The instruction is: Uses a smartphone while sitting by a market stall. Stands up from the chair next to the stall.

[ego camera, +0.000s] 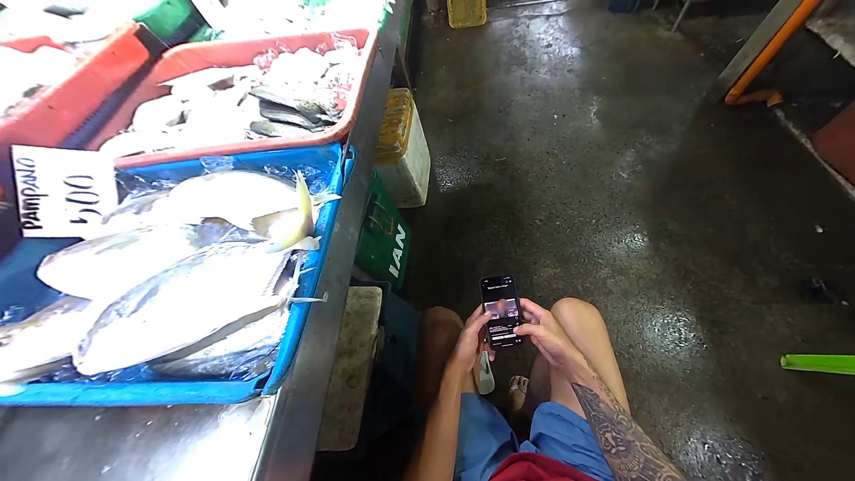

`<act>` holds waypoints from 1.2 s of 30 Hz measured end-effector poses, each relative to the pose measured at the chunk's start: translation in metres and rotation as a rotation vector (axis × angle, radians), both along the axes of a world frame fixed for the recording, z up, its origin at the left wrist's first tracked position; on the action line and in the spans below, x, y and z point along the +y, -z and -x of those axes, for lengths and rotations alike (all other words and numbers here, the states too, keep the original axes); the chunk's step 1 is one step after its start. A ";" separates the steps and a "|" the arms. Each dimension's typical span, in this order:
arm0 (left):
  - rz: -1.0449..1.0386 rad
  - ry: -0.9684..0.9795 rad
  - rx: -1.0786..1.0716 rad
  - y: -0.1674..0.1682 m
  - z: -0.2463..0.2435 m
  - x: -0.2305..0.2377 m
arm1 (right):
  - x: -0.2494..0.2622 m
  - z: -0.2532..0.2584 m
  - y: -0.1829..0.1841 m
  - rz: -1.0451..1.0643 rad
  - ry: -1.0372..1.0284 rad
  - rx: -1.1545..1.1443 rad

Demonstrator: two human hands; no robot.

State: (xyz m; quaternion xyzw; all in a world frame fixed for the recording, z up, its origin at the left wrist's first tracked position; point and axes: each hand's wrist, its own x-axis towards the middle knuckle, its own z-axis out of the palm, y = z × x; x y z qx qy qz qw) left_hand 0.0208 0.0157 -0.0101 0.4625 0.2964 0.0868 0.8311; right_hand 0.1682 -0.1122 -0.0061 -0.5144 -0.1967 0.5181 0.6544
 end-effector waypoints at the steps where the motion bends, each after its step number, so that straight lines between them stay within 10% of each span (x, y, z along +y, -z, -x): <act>1: 0.000 0.002 0.000 0.000 0.000 0.000 | 0.000 0.000 0.000 -0.002 -0.001 -0.004; 36: -0.031 -0.013 0.056 -0.004 0.000 -0.002 | 0.001 -0.001 0.003 0.007 -0.004 -0.021</act>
